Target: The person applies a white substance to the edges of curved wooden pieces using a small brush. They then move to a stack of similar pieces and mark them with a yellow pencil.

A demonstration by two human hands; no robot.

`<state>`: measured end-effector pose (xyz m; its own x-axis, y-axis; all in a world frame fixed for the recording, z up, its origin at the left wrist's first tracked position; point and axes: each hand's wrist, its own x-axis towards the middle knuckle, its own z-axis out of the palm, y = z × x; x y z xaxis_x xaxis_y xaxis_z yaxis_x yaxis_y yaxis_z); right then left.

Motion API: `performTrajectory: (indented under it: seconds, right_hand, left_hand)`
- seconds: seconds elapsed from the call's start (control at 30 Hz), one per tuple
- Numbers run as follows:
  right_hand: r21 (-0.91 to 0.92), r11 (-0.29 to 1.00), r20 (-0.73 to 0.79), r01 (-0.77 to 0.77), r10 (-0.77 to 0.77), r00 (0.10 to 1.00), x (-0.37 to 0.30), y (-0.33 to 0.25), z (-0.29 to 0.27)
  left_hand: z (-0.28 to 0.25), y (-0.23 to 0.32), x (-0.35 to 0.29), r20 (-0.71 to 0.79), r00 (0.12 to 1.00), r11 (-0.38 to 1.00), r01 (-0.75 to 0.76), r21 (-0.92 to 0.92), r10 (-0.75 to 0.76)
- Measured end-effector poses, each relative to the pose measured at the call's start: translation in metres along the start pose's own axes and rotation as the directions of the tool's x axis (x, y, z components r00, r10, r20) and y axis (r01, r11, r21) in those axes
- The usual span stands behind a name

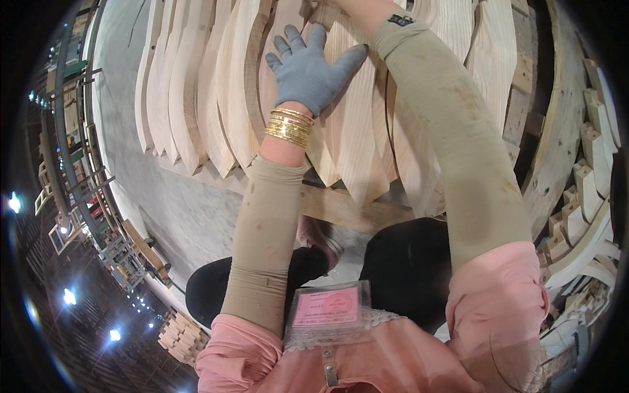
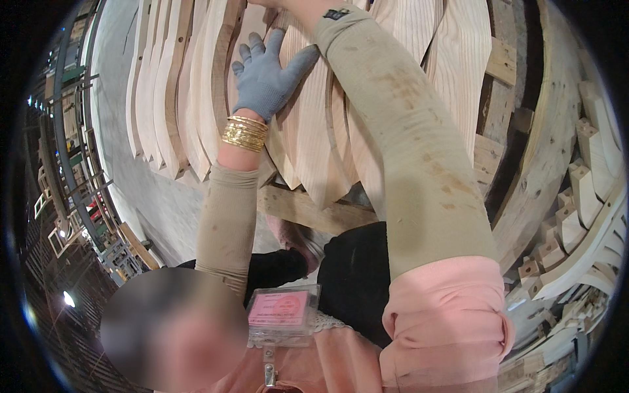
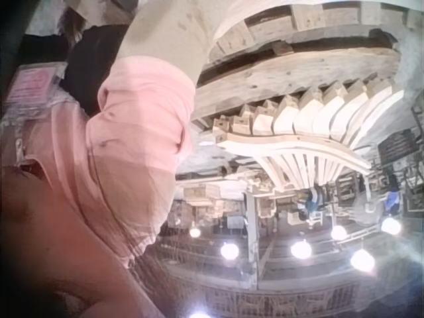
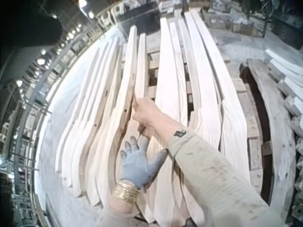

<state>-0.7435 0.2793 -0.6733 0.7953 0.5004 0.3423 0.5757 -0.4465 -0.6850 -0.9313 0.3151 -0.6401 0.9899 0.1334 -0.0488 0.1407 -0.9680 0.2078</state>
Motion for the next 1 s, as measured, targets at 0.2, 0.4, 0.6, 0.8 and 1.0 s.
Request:
performTrajectory:
  seconds: [0.2,0.4,0.6,0.8,1.0]
  right_hand:
    - [0.832,0.549,-0.173,-0.082,0.397,0.901,-0.019,-0.026,-0.037]
    - [0.698,0.702,-0.331,-0.144,0.494,0.804,-0.101,-0.035,-0.127]
    - [0.697,0.602,-0.314,-0.389,0.745,0.589,-0.238,-0.042,-0.188]
    - [0.591,0.717,-0.399,-0.371,0.659,0.638,-0.31,-0.062,-0.206]
    - [0.568,0.72,-0.382,-0.398,0.659,0.647,-0.349,-0.057,-0.219]
  left_hand:
    - [-0.006,0.003,0.001,-0.029,1.0,0.999,0.007,0.039,-0.006]
    - [-0.053,-0.056,0.007,-0.489,0.862,0.969,0.216,0.119,-0.132]
    - [-0.075,-0.077,0.031,-0.049,0.957,0.887,0.284,0.363,-0.286]
    - [-0.083,-0.074,0.058,0.113,0.854,0.856,0.485,0.181,-0.508]
    - [-0.103,-0.055,0.058,0.029,0.928,0.928,0.371,0.007,-0.371]
